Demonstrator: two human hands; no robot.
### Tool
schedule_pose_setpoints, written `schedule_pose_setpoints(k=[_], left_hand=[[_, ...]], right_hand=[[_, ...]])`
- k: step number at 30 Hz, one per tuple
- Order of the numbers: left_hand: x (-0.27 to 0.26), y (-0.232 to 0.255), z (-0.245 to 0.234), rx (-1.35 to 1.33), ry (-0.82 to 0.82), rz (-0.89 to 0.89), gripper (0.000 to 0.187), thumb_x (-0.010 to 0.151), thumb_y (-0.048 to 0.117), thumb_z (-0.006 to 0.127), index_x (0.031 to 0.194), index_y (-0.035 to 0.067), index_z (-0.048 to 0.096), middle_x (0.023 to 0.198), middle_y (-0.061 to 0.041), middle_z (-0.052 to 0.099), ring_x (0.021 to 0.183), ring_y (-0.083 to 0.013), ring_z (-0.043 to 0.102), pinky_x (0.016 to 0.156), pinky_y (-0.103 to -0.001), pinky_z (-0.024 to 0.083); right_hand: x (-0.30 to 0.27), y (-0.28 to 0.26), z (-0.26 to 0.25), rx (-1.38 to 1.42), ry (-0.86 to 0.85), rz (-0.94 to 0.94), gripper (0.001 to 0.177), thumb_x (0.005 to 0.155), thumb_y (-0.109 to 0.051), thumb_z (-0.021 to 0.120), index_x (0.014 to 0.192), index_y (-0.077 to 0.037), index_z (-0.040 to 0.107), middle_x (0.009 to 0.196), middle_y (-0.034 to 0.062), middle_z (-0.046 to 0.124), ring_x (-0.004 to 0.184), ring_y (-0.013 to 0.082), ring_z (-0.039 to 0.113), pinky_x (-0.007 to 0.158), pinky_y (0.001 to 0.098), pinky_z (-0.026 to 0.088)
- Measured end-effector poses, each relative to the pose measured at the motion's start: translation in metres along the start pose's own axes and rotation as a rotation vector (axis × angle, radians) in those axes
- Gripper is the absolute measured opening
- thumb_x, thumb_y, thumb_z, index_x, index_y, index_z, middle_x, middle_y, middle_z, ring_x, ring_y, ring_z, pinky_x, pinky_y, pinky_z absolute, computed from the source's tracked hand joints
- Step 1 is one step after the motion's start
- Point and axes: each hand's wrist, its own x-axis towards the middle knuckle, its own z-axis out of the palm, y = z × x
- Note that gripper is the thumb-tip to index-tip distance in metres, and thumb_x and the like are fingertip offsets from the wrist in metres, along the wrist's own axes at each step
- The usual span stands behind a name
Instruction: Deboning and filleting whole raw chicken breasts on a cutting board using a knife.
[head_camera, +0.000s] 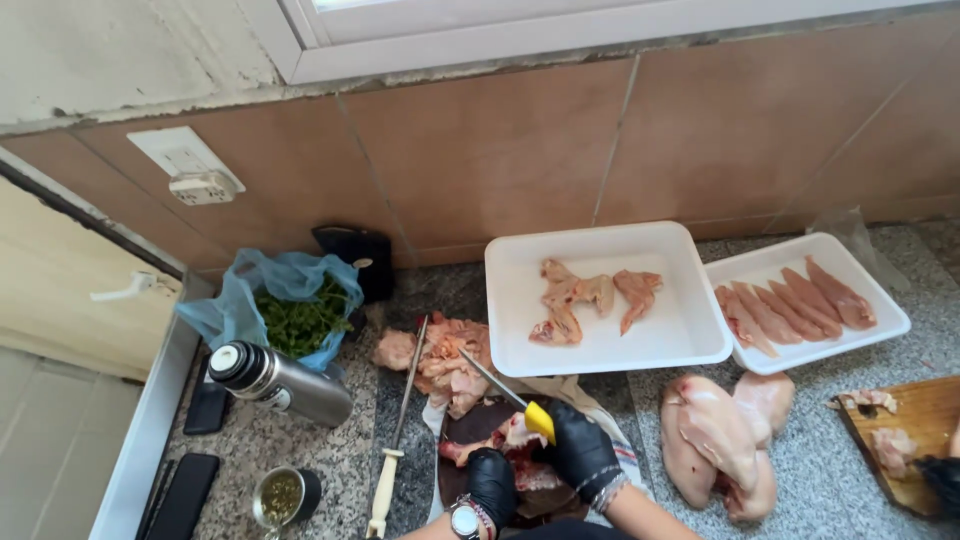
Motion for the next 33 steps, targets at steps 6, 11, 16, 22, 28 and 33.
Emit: schedule_pose_setpoints(k=[6,11,16,22,28,33], left_hand=[[-0.048,0.035,0.040,-0.414,0.259,-0.007,0.045,0.095,0.049,0.068,0.104,0.005,0.072,0.092,-0.019,0.069,0.081,-0.0383,0.070,0.060,-0.057,0.052],[0.003,0.022,0.105,-0.793,0.484,-0.011,0.051,0.092,0.060,0.071,0.105,0.011,0.066,0.089,-0.012,0.065,0.075,-0.0323,0.068,0.061,-0.050,0.053],[0.015,0.024,0.112,-0.933,0.629,0.017,0.060,0.084,0.064,0.074,0.105,0.009,0.065,0.094,-0.014,0.066,0.082,-0.0340,0.067,0.068,-0.050,0.053],[-0.052,-0.045,-0.011,-0.971,0.847,0.092,0.074,0.072,0.067,0.079,0.105,0.003,0.065,0.103,-0.019,0.068,0.095,-0.0388,0.066,0.079,-0.051,0.053],[-0.118,-0.035,-0.079,-1.061,0.731,0.336,0.058,0.081,0.055,0.075,0.113,0.007,0.069,0.106,-0.016,0.072,0.097,-0.0346,0.069,0.083,-0.048,0.055],[-0.031,-0.020,-0.019,-1.098,0.704,0.493,0.046,0.089,0.046,0.072,0.119,0.011,0.072,0.109,-0.014,0.075,0.098,-0.0311,0.072,0.086,-0.046,0.056]], right_hand=[[0.017,0.052,0.010,0.130,0.097,-0.155,0.076,0.054,-0.037,0.099,0.118,-0.012,0.067,0.106,0.0173,0.073,0.096,0.0391,0.070,0.081,0.0453,0.057],[0.042,0.104,0.037,0.303,0.050,-0.135,0.077,0.045,-0.036,0.106,0.109,-0.010,0.071,0.101,0.0118,0.076,0.093,0.0292,0.072,0.084,0.0385,0.058],[0.078,0.166,0.079,0.619,0.027,-0.093,0.083,0.043,-0.026,0.106,0.113,-0.007,0.067,0.101,0.0045,0.074,0.094,0.0172,0.069,0.087,0.0339,0.058],[0.081,0.160,0.054,0.599,0.033,-0.198,0.084,0.049,-0.022,0.105,0.121,-0.005,0.065,0.109,0.0043,0.072,0.102,0.0166,0.066,0.092,0.0340,0.055],[0.029,0.153,0.031,0.489,0.070,-0.255,0.046,0.085,-0.025,0.085,0.121,-0.002,0.069,0.106,0.0052,0.072,0.095,0.0160,0.065,0.085,0.0340,0.055],[-0.022,0.130,0.008,0.578,0.353,-0.379,0.043,0.098,-0.024,0.073,0.132,-0.001,0.062,0.107,0.0037,0.069,0.092,0.0109,0.063,0.078,0.0283,0.054]])
